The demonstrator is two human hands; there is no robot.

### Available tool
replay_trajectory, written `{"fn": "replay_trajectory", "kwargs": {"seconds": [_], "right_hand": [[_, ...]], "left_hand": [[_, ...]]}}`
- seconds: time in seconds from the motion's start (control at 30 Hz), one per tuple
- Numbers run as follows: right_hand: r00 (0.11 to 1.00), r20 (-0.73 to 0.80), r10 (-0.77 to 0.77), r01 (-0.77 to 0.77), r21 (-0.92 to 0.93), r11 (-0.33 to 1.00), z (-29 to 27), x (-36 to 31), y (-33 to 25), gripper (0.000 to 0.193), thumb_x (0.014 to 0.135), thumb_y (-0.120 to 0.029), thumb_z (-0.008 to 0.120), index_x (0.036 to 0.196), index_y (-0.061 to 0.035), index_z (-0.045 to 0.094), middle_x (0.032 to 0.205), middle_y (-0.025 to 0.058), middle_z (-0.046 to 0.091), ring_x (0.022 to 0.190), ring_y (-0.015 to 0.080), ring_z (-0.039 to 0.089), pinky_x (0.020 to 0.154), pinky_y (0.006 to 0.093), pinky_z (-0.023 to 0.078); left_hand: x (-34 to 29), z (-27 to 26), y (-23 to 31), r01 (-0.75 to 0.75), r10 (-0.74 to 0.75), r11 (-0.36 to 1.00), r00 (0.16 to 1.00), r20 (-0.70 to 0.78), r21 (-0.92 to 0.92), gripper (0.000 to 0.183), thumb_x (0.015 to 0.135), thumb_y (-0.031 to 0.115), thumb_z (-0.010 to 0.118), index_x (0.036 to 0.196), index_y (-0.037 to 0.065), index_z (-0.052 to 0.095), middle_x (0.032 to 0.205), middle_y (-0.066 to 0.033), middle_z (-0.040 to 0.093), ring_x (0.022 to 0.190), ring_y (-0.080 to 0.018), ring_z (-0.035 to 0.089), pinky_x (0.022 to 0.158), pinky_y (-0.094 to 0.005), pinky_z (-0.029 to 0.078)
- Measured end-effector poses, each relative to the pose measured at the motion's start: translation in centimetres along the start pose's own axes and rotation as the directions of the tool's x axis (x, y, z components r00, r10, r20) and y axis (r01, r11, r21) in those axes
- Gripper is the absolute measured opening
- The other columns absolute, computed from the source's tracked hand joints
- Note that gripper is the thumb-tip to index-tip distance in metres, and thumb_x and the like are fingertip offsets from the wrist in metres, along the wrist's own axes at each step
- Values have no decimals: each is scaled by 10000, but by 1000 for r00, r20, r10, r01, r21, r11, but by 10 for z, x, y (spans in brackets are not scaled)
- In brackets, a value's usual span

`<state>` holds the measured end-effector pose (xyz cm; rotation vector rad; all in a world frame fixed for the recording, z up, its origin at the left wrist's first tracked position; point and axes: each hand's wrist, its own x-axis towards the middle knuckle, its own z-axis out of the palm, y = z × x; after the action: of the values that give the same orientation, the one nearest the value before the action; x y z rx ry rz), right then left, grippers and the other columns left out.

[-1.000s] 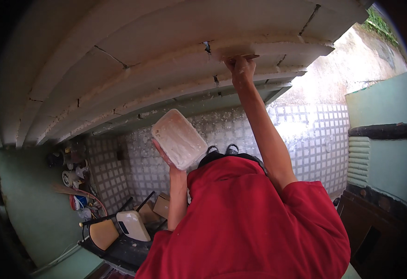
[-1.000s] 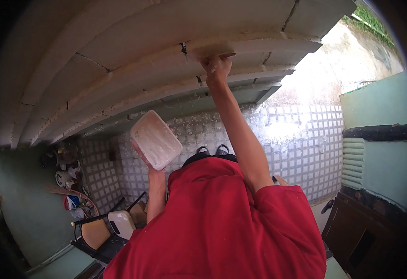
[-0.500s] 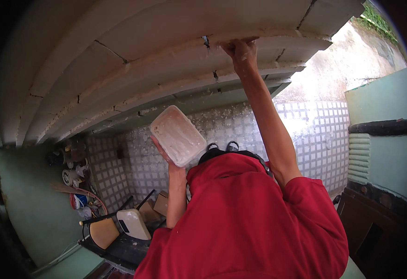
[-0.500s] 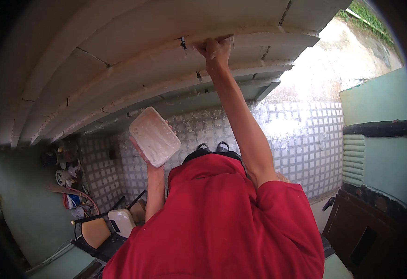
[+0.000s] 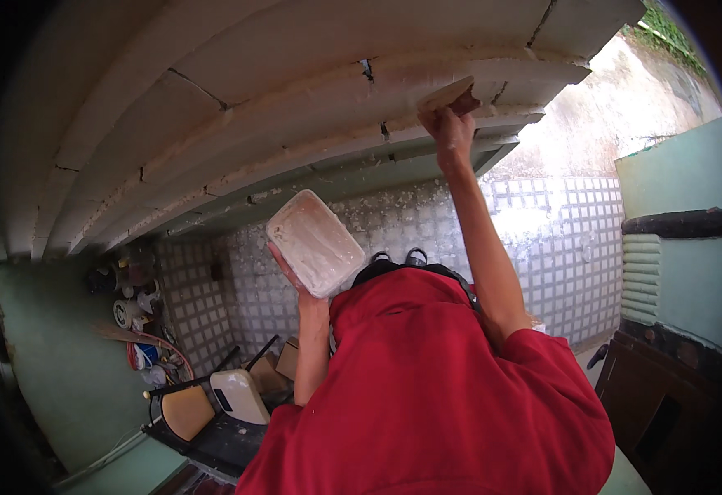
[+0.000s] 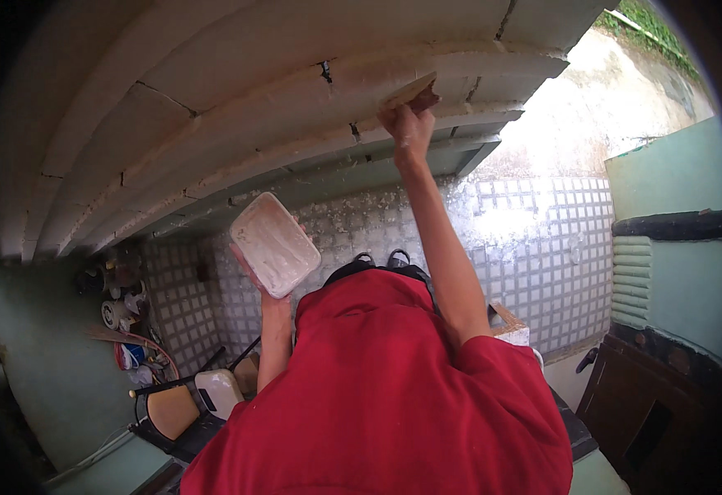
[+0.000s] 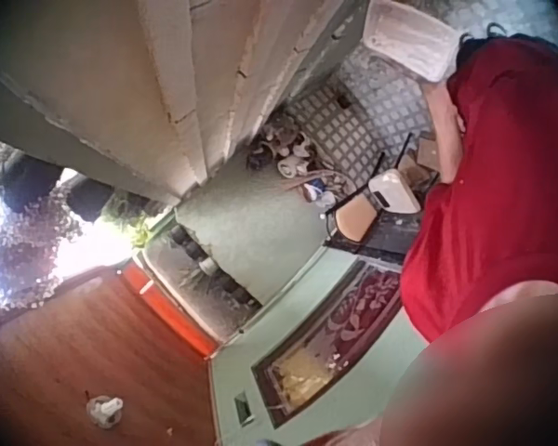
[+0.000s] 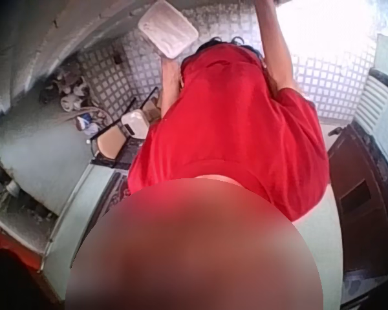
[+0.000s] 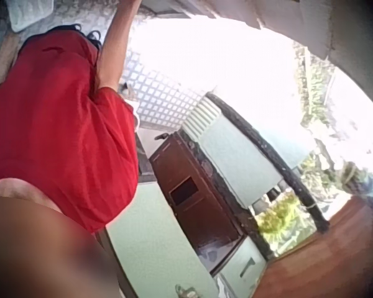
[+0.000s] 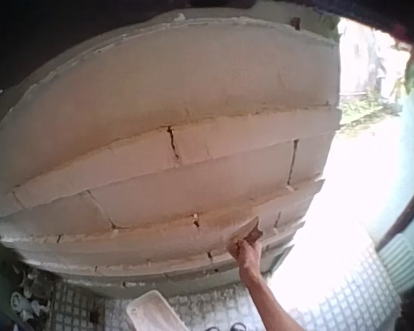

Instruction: The recorder uses a putty knife to apply white plaster to gaps in a concrete ceiling.

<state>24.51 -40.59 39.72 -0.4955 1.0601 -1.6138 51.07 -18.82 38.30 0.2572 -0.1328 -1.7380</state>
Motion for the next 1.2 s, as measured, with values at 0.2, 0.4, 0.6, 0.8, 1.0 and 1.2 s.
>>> {"fn": "replay_trajectory", "kwargs": {"seconds": [0.2,0.4,0.6,0.8,1.0,1.2], "right_hand": [[994,-37,-104,105,44,993,63,13,-5,222,883,-20,544,1037,131,598,975,175,675,806,240,712,779,360,635],[984,98,-147,129,166,978,54,-12,-1,234,938,-62,568,1114,87,611,1069,137,668,894,210,698,810,358,626],[971,-69,-228,212,-183,960,-26,-8,7,300,998,-155,568,1219,42,616,1039,131,683,894,210,678,796,357,590],[763,73,-643,497,-702,510,-20,11,-8,358,1049,-281,484,1291,-54,619,952,283,674,879,366,693,732,452,497],[904,153,-399,340,-823,455,25,-12,33,428,980,-93,490,1388,-183,586,990,287,655,725,369,692,644,477,482],[631,397,-666,729,-597,334,43,-31,59,655,882,47,461,1436,-293,540,991,259,660,603,364,631,579,469,482]], "left_hand": [[7,0,2,-17,15,997,999,31,76,1021,836,811,492,1555,114,293,1459,-265,453,1262,-459,524,1060,-635,416],[12,5,3,-5,4,999,1000,26,41,1002,838,796,518,1548,119,312,1472,-247,440,1281,-433,502,1057,-613,421],[19,7,5,-26,26,993,1000,6,118,997,841,797,512,1539,108,330,1444,-255,465,1248,-435,527,1036,-603,443],[15,3,7,-39,43,989,999,-22,140,993,846,799,497,1537,104,335,1433,-259,479,1224,-438,547,1024,-598,458],[15,4,13,-70,78,988,996,-52,138,991,847,799,497,1538,108,334,1440,-251,475,1237,-434,538,1031,-598,451],[25,9,18,-26,26,989,1000,1,147,993,846,799,499,1542,113,324,1449,-243,468,1256,-428,526,1040,-594,443]]}}
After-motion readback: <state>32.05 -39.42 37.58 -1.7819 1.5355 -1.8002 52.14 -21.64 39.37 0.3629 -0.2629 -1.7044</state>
